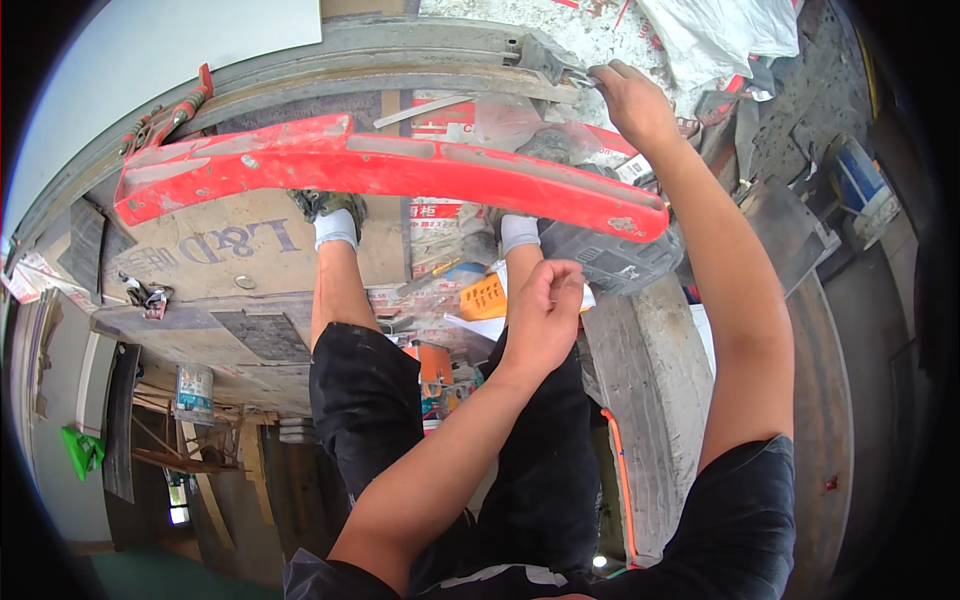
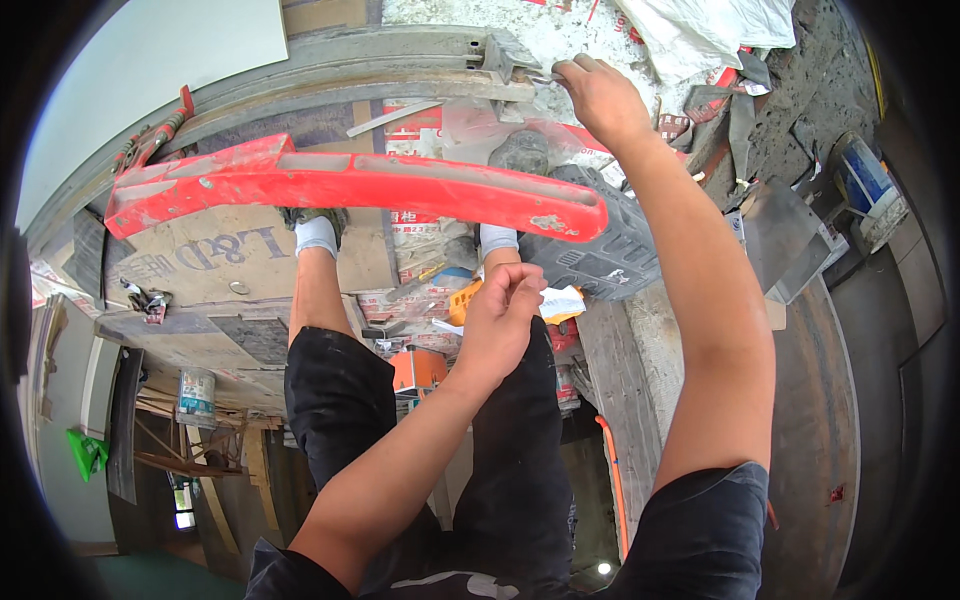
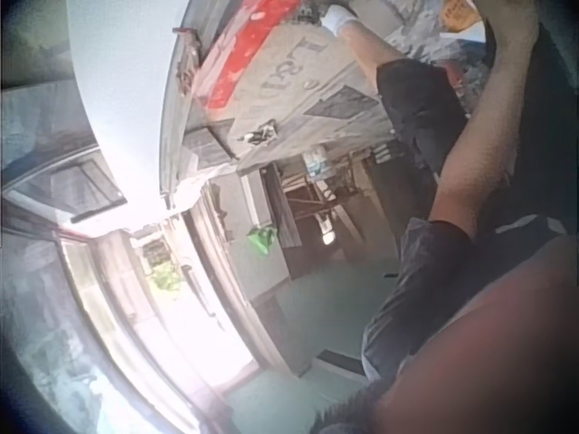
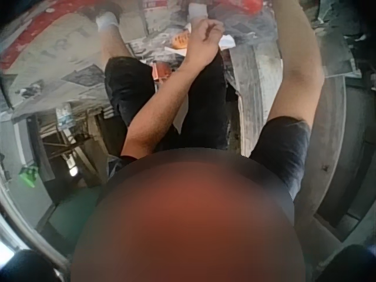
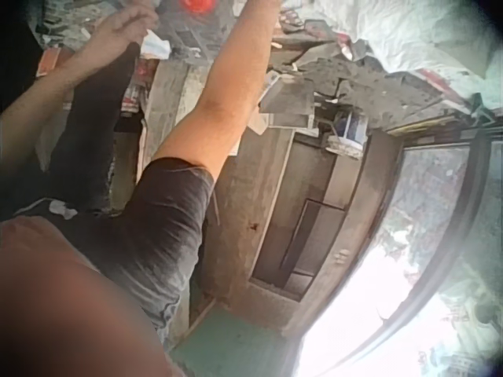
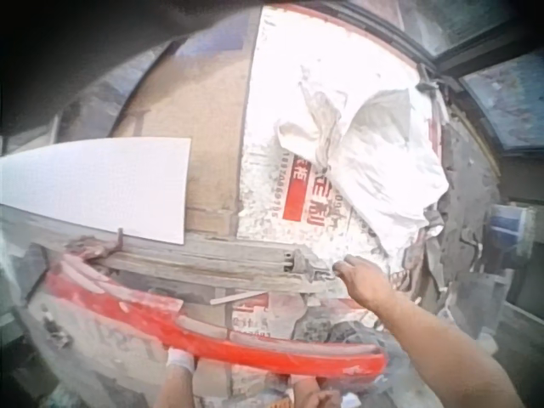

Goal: Measure and cut tiles using a manual tile cutter and install them.

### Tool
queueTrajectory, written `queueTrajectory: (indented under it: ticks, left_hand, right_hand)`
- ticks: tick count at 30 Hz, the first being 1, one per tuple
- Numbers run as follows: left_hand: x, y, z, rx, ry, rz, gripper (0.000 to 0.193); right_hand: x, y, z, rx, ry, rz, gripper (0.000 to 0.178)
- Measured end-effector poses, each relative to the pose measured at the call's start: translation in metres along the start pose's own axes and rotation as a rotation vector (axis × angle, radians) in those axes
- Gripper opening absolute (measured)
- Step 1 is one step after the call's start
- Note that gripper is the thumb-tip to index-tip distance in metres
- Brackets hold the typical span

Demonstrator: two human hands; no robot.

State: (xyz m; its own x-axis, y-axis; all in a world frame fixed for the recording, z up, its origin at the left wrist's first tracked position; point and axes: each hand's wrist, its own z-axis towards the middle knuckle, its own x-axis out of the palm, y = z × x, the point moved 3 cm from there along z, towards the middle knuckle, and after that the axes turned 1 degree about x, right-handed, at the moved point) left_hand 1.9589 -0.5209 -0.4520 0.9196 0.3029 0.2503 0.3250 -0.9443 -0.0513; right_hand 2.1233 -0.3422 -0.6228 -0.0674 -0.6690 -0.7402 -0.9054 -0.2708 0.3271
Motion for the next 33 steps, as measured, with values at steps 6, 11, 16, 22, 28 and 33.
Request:
queueTrajectory:
  ticks: [6, 11, 16, 22, 28, 33]
  left_hand:
    - [-0.002, 0.003, -0.002, 0.084, 0.014, 0.006, 0.023]
    - [-0.004, 0.003, -0.004, 0.115, -0.009, 0.016, 0.023]
    - [-0.003, 0.000, -0.003, 0.143, -0.009, 0.015, 0.022]
    - [-0.004, -0.007, -0.006, 0.183, -0.012, -0.007, 0.021]
    - [-0.006, -0.006, -0.008, 0.163, -0.006, 0.007, 0.022]
    - [-0.008, -0.002, -0.007, 0.134, 0.007, -0.012, 0.023]
  right_hand:
    - [0.014, 0.005, 0.004, 0.058, -0.056, -0.047, 0.019]
    - [-0.024, 0.026, 0.004, -0.001, 0.026, -0.137, 0.017]
    - [-0.082, 0.060, -0.031, 0.104, 0.285, -0.356, 0.016]
    - [-0.093, 0.041, -0.038, 0.126, 0.167, -0.286, 0.018]
    - [-0.041, 0.008, -0.024, -0.025, 0.004, -0.070, 0.022]
    - [-0.011, 0.014, -0.003, -0.071, -0.094, 0.013, 0.020]
